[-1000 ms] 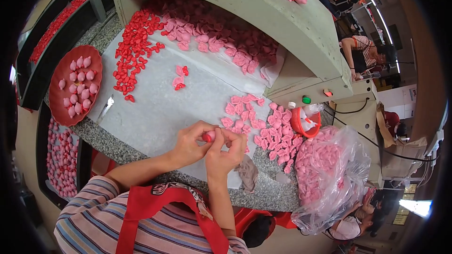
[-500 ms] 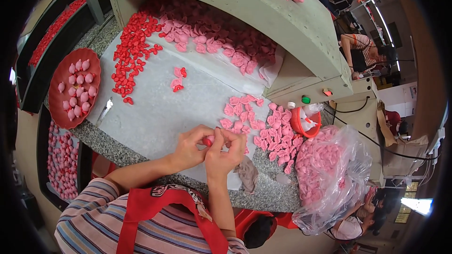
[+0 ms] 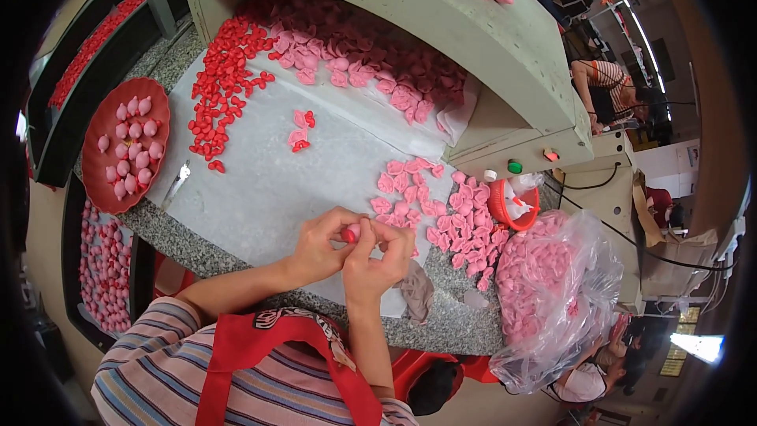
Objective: Assembling small pink toy components by applying adhesive and joining parts at a factory workbench.
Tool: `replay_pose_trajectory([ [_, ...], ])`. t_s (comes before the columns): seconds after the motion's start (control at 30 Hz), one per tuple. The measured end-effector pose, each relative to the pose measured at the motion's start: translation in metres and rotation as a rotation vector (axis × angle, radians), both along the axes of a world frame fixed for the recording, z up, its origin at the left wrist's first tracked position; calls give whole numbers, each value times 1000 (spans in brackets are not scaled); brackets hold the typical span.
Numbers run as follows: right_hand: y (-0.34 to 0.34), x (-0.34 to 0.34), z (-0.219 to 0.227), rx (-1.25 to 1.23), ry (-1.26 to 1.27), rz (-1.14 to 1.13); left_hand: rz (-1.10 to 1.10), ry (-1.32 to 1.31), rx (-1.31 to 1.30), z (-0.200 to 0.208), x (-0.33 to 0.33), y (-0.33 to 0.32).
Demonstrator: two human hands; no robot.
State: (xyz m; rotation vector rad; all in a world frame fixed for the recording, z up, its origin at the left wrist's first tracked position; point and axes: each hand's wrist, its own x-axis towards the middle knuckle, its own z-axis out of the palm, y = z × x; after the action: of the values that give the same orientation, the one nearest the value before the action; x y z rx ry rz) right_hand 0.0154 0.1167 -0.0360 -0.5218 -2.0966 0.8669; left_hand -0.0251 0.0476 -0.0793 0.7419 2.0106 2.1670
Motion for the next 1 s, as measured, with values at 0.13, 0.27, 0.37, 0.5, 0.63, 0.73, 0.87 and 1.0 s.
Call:
replay_pose_trajectory([
  [0.13,-5,9,-10,61,30,30,27,-2,33,-4,-5,3],
  [0.27,2,-3,1,144,45,-2,-16,11,8,0,-1,-1],
  [0.37,-4,7,-8,69,4,-4,33,-9,35,-5,-6,6],
  [0.5,3,-5,4,70,25,-30,9,2,25,5,-4,1],
  [0.63,-4,12,-4,62,-4,-3,29,35,13,0,0,2],
  [0.73,6,-3,11,91,-8,-67,-9,42,44,4,-1,2],
  [0.87,23,-2,21,-610,254,7,-18,-52,115,14,-3,0],
  [1.0,26,11,16,-787,282,52,-28,-65,126,13,-4,-1],
])
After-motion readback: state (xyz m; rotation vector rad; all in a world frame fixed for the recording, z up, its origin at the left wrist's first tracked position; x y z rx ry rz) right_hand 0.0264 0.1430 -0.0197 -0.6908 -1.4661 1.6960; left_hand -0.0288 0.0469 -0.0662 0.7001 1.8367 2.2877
